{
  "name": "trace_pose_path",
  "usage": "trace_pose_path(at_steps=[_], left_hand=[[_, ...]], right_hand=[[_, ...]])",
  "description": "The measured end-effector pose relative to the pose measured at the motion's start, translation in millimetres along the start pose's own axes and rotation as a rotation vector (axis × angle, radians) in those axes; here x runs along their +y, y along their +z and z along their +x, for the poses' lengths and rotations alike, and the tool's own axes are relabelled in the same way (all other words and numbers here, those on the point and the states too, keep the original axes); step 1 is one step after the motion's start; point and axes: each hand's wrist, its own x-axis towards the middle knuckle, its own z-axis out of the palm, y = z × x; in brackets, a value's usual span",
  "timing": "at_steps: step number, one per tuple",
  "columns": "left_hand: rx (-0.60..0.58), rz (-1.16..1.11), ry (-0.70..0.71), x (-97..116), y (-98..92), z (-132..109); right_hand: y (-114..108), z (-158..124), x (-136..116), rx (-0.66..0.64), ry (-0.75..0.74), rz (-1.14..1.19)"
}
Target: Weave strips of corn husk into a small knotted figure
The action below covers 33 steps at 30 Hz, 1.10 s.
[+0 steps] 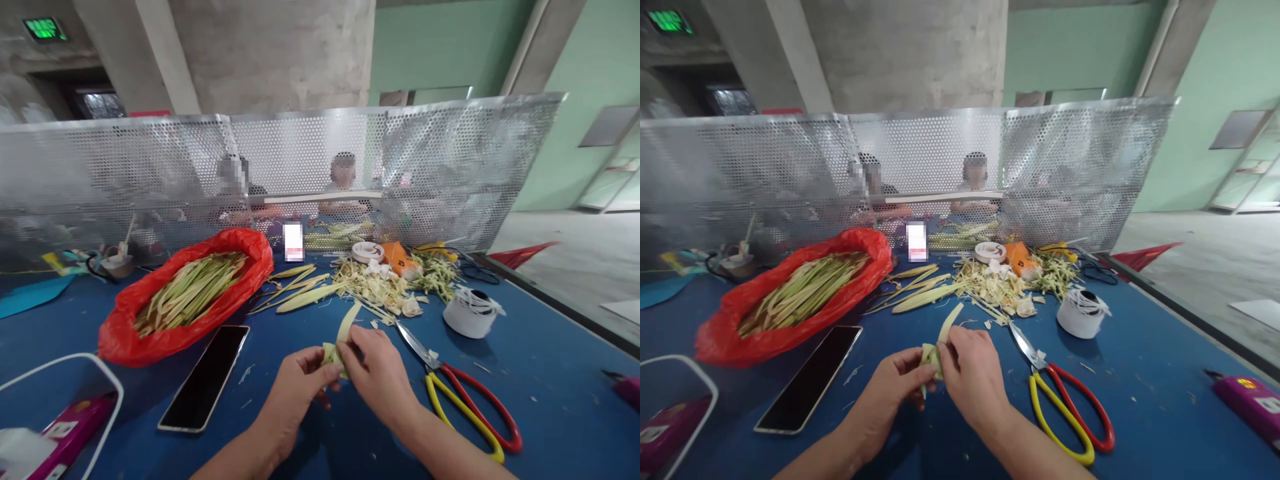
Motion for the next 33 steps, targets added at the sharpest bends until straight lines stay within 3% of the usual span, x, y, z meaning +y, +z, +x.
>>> trace_pose_path(at_steps=[8,17,23,29,33], left_hand=[[0.132,0.024,-0.011,-6,-0.7,2],[0.182,-0.043,-0.05,-8,-1.1,4],[0.146,-0.074,-0.066,0,-9.8,5],[0.154,-0.045,-0.062,7,-9.6,4],[0.184,-0.033,-0.039,6,-8.5,5]], right_hand=[[1,1,0,-0.19,0.289,0.21],[4,6,9,-0.188,0.326,0.357],[-18,21,25,-0.48,0.253,0.62],[-44,26,30,-0.526,0.37,0.918],[-45,21,22,-0.557,0.482,1.137]])
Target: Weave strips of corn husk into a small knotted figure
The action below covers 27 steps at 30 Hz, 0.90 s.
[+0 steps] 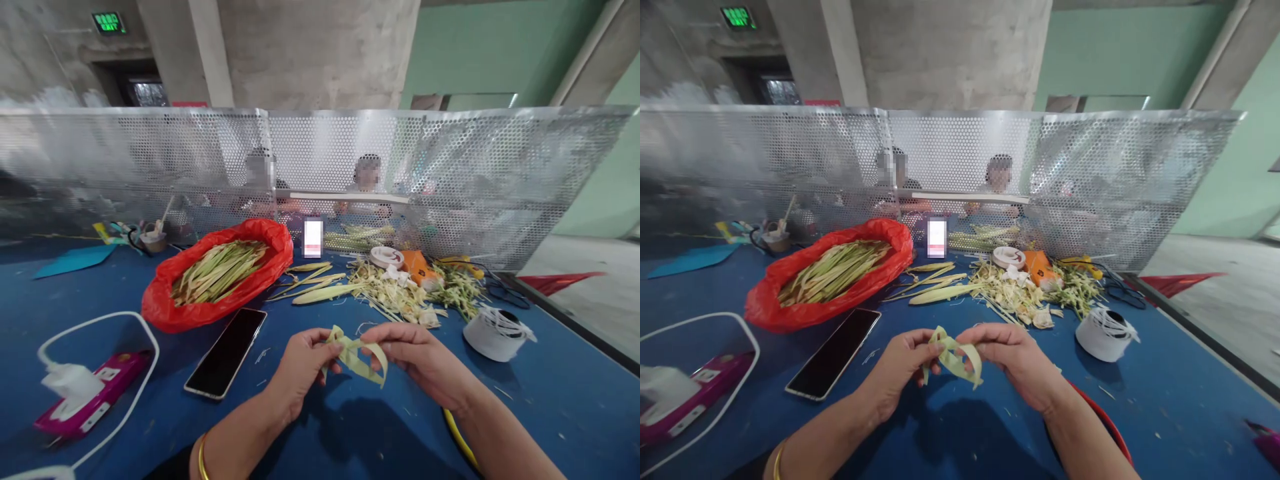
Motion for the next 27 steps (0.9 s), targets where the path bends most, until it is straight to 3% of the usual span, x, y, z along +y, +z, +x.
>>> trace_pose_path(at_steps=[3,9,13,20,27], left_hand=[[0.014,0.034,0.0,-1,0.3,0],[0.002,0.068,-0.011,-3,2.3,0],[0.004,0.062,0.018,-5,3.3,2],[0.059,0.142,0.043,-3,2.6,3],[0.065,0.249,0.106,-10,0.8,4]], right_hand=[[8,2,6,0.062,-0.04,-0.044],[14,8,16,0.244,-0.351,-0.238],[19,6,16,0.254,-0.301,-0.208],[25,7,18,0.211,-0.322,-0.622],[27,7,22,0.24,-0.281,-0.712]])
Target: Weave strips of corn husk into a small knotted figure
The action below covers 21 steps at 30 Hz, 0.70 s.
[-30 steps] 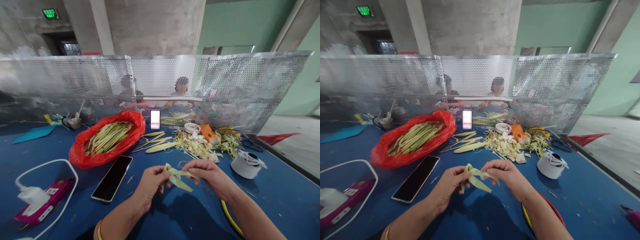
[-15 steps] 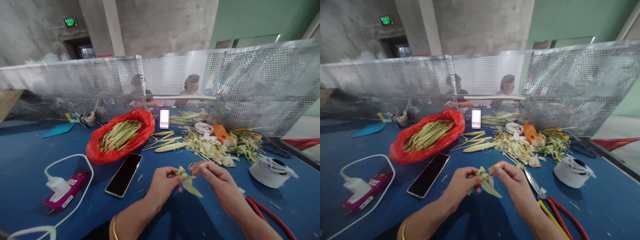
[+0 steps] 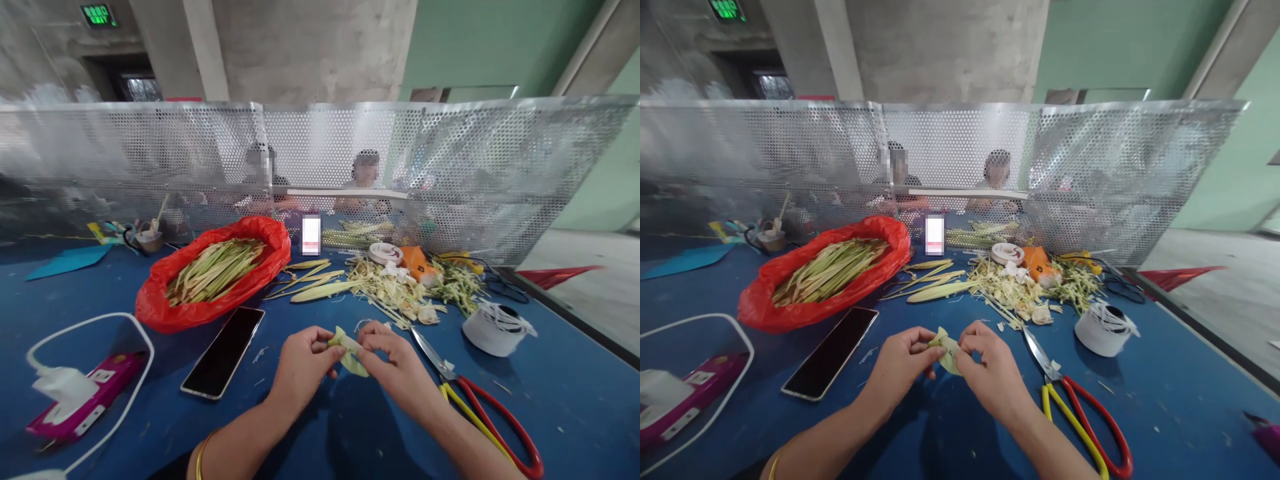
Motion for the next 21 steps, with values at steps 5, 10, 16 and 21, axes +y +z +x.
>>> trace_pose_path(at_steps=[5,10,16,21], left_hand=[[0.002,0.068,0.045,-3.8,1.4,-1.9],[-0.031,0.039,0.027,-4.9,4.9,-3.4],[-0.014,0.089,0.026,-2.7,5.5,-6.1],[-0.026,0.2,0.102,1.5,3.0,-9.2]], right_hand=[[4.7,-0.1,1.7,0.006,0.013,-0.021],[7.8,-0.7,1.6,0.009,-0.017,-0.112],[6.8,-1.8,-0.7,-0.026,-0.079,-0.185],[2.6,-1.0,-1.2,-0.044,-0.139,-0.269]])
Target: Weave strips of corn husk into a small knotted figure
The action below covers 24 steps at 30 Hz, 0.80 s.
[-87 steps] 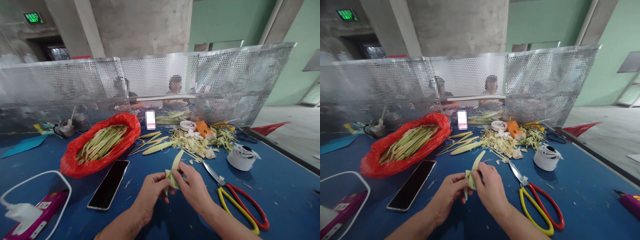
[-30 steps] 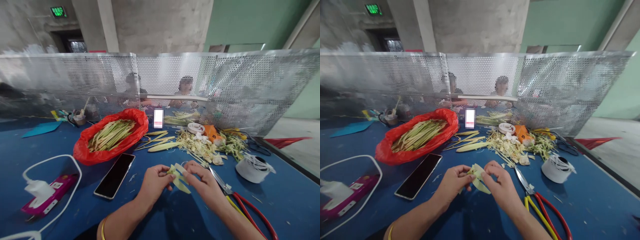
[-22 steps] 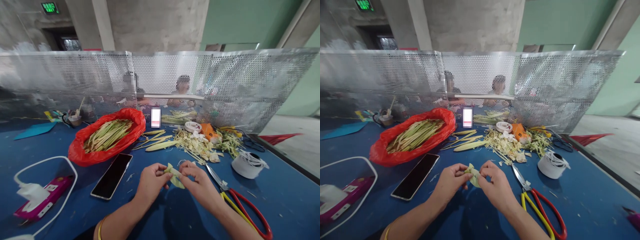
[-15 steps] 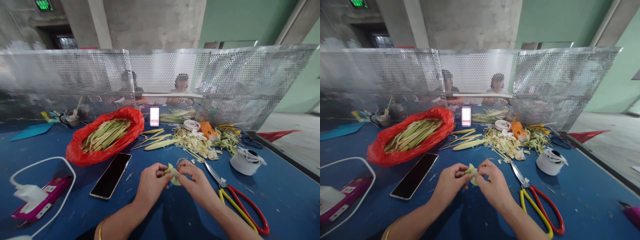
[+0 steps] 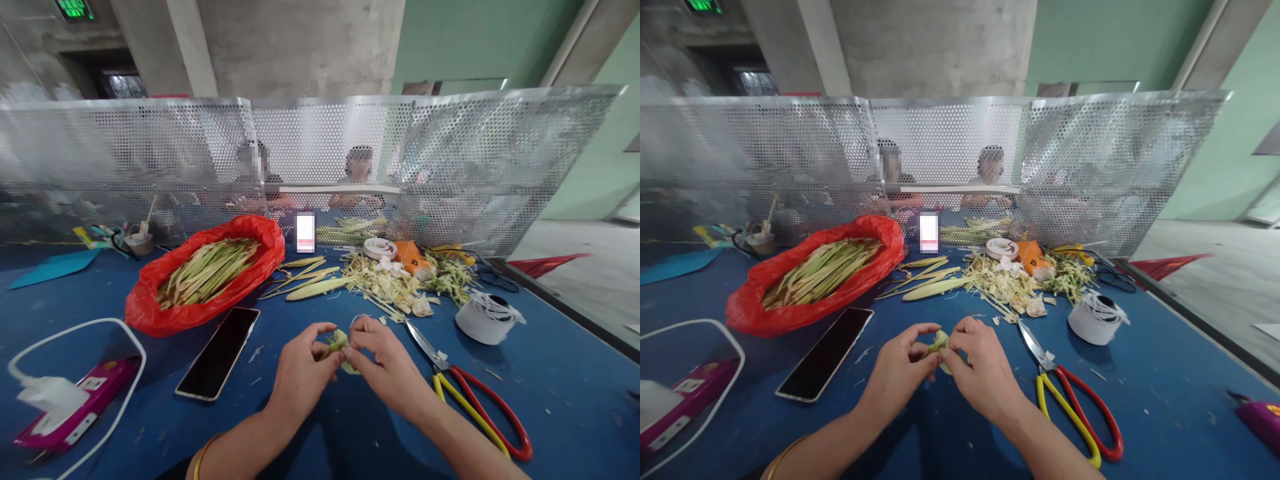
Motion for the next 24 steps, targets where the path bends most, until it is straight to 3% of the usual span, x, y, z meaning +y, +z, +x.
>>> trace_pose_path(at_steps=[6,24], left_hand=[[0.003,0.026,-0.002,3,-1.1,-2],[0.034,0.126,0.022,3,0.4,-4]], right_hand=[[-4,1,1,0.061,0.055,-0.044],[13,-3,1,0.157,0.299,0.16]])
